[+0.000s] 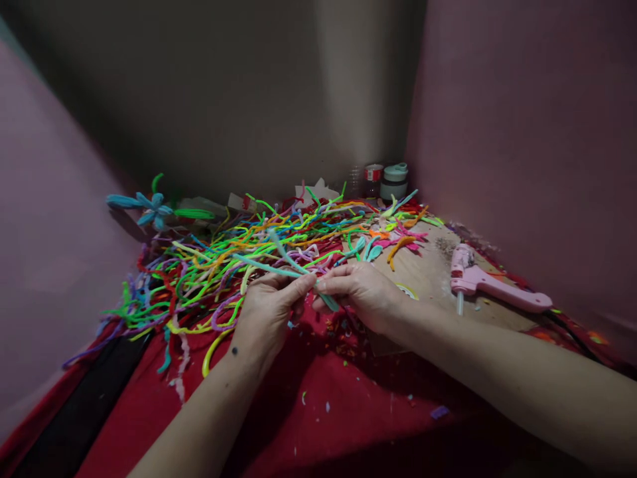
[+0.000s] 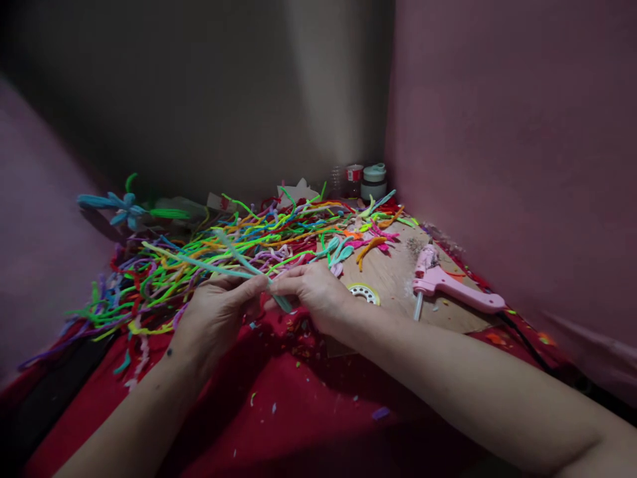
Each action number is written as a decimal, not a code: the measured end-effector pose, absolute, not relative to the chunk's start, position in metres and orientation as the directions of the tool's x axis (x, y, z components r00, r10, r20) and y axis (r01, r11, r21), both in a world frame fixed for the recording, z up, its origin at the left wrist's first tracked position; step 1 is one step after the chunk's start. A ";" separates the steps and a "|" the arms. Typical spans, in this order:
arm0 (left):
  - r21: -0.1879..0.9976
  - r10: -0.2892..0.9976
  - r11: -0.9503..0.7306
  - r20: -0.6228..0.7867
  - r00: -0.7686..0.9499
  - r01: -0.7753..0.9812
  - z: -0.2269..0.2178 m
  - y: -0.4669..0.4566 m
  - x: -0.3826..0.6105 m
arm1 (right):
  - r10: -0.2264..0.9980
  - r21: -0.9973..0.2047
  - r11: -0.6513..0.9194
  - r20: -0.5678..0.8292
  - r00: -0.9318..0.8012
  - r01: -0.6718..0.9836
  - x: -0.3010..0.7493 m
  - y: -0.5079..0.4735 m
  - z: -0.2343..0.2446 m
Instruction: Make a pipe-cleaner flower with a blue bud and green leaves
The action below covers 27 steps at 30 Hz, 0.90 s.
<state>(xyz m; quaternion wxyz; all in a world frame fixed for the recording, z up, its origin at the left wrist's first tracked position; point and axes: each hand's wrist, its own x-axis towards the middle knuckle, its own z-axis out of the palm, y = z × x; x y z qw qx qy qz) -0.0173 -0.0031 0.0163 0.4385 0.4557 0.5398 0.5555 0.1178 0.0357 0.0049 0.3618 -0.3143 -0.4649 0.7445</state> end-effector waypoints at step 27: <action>-0.115 0.613 -0.620 0.547 0.570 0.776 0.025 -0.013 -0.041 | 0.760 -0.992 -0.111 -0.043 -0.648 -0.064 0.126 0.041 0.008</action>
